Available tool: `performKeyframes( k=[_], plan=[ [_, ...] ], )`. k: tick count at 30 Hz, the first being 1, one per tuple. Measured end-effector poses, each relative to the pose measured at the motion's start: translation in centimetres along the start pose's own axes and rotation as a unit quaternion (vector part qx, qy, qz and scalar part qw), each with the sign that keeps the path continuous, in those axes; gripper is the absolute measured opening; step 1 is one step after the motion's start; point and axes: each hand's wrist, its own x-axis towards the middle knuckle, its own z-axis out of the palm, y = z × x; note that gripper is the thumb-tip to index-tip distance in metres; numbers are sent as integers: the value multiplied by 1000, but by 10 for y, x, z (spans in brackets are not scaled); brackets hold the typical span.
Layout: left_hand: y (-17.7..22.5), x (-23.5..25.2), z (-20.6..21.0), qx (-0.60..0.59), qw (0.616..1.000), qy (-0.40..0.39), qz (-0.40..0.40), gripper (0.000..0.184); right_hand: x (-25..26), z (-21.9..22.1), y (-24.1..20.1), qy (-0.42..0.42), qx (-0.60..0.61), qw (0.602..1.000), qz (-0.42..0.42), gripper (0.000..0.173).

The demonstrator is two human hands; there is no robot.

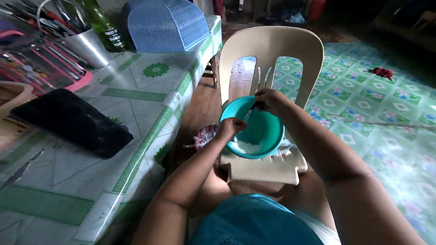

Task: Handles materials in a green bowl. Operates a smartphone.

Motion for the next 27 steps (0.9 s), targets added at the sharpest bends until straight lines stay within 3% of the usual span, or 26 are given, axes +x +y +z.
performKeyframes(
  k=[7, 12, 14, 17, 20, 24, 27],
  plan=[
    [-1, 1, 1, -12, 1000, 0, 16, 28, -5, 2, 1, -13, -13, 1000, -4, 27],
    [7, -3, -1, -40, 998, -15, 52, 39, -20, 13, -2, -23, -149, 980, -132, 30],
    [6, 0, -2, -53, 998, -15, 41, 41, -32, 18, -9, -31, -231, 953, -195, 28],
    [4, 10, -7, -55, 996, -4, 69, 36, -45, 23, -17, -46, -354, 877, -321, 26],
    [18, 12, -19, -25, 997, -4, 67, 30, -56, 24, -22, -43, -380, 817, -431, 25],
    [23, 15, -28, -20, 997, 25, 77, 28, -60, 5, -26, 95, -265, 853, -440, 27],
    [23, 19, -31, -49, 995, 49, 71, 28, -42, -6, 2, 126, -236, 914, -304, 32]
  ],
)
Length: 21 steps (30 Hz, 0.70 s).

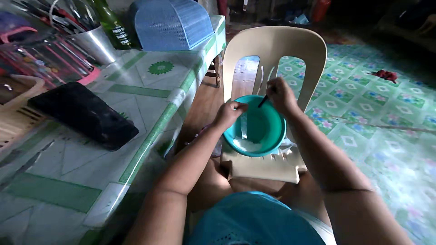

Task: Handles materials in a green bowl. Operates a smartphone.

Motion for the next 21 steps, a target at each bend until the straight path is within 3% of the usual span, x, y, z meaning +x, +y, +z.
performKeyframes(
  k=[2, 5, 9, 12, 16, 19, 21],
  plan=[
    [2, 1, -1, -7, 1000, 7, -4, 30, -11, 17, 29, -61, -14, 996, 69, 34],
    [1, 3, 1, 0, 1000, 7, -20, 31, -29, 49, 71, -133, -67, 983, 105, 34],
    [-2, 7, 5, -4, 999, 2, -42, 31, -44, 75, 97, -247, -104, 959, 91, 29],
    [0, 9, 6, -14, 999, 12, -50, 30, -42, 83, 108, -274, -117, 953, 49, 25],
    [3, 11, 5, -24, 999, 24, -40, 28, -27, 68, 85, -270, -118, 954, 59, 38],
    [3, 13, 7, -22, 999, 16, -38, 28, -14, 38, 43, -163, 79, 979, 93, 38],
    [4, 13, 8, -8, 999, 2, -45, 27, -6, 25, 14, -157, 132, 976, 69, 39]
  ],
)
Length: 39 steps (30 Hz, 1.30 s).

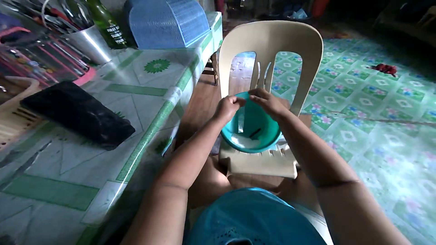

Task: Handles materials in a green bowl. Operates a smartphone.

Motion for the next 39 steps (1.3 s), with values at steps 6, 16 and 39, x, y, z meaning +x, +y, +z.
performKeyframes(
  k=[6, 16, 39],
  plan=[
    [-4, -4, 0, 19, 998, -22, 50, 28, 15, 0, -35, -27, -248, 963, -100, 16],
    [-30, -8, 20, 150, 971, -134, 128, 31, -1, -8, -56, 52, -205, 966, -147, 17],
    [-48, -18, 35, 174, 960, -204, 87, 23, -56, 19, -121, 45, -326, 943, -48, 17]
  ],
)
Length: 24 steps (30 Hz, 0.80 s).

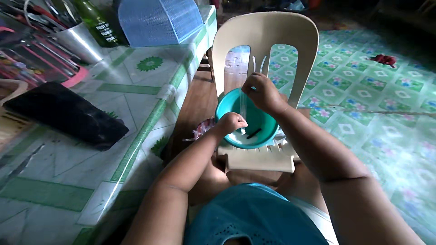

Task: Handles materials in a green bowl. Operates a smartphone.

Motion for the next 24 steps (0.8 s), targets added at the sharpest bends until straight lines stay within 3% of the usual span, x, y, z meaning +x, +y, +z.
performKeyframes(
  k=[3, 4, 6, 9, 11, 14, 17, 19, 20, 22, 24],
  plan=[
    [0, 6, -1, -1, 1000, -1, -17, 23, 8, 20, 39, 115, 63, 988, -84, 15],
    [0, 7, -1, -4, 1000, -1, -23, 23, 4, 16, 35, 125, 63, 988, -69, 15],
    [2, 8, -1, -11, 1000, 3, -28, 22, -8, -14, 5, 29, 53, 997, 46, 20],
    [4, 11, -2, -3, 999, 39, -8, 22, 19, 22, 72, 178, 132, 971, -92, 15],
    [6, 12, -3, 7, 993, 120, 11, 22, 23, 18, 84, 196, 159, 964, -79, 15],
    [16, 10, -18, 26, 963, 267, -12, 22, 10, 7, 95, 264, 172, 949, 23, 20],
    [19, 14, -30, 21, 877, 477, 51, 14, 1, 36, 132, 311, 263, 905, 126, 27],
    [24, 18, -34, 10, 823, 555, 121, 10, -4, 80, 142, 260, 401, 856, 198, 25],
    [31, 16, -34, -5, 816, 558, 152, 9, -6, 104, 139, 212, 463, 828, 234, 25],
    [50, 5, -26, -40, 840, 502, 203, 11, -6, 143, 127, 124, 538, 785, 281, 21],
    [60, -4, -11, -108, 876, 415, 222, 12, -2, 159, 117, 81, 549, 786, 274, 18]
  ],
)
